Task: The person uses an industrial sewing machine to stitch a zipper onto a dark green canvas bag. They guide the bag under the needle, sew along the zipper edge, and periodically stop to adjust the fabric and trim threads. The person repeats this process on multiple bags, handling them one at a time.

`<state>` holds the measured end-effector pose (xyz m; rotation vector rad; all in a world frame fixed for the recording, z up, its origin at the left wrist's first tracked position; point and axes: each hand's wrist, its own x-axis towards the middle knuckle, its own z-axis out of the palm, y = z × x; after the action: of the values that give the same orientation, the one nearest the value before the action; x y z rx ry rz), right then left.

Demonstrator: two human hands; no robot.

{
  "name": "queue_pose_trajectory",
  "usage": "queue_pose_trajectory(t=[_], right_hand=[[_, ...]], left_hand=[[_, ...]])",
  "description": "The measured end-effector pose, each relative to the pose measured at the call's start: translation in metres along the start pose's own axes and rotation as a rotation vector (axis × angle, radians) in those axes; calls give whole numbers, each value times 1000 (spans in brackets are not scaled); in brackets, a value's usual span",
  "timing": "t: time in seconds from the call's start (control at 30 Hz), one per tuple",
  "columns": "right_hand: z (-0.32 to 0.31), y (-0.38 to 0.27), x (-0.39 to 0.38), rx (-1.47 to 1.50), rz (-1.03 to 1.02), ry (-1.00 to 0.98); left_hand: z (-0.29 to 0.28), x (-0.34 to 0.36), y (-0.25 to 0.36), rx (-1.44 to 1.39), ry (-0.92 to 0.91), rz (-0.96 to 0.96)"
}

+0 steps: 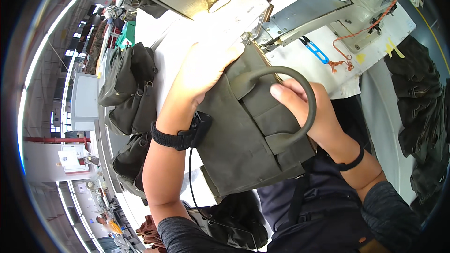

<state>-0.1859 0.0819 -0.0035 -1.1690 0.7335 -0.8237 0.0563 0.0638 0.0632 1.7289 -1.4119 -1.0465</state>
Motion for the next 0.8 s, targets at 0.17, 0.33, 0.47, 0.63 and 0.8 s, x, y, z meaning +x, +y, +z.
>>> queue_pose_trajectory(t=[0.17, 0.33, 0.47, 0.63, 0.8], right_hand=[[-1, 8, -4, 142, -35, -7], [2, 10, 14, 136, -121, 3], [9, 5, 25, 102, -156, 25], [6, 8, 30, 40, -146, 57], [13, 9, 25, -109, -157, 124]], left_hand=[[0, 8, 3, -157, 39, 64], [-24, 31, -20, -221, -20, 163], [-28, 38, -18, -190, 13, 106], [-33, 58, -23, -205, -63, 128], [-54, 75, -55, -247, -188, 155]])
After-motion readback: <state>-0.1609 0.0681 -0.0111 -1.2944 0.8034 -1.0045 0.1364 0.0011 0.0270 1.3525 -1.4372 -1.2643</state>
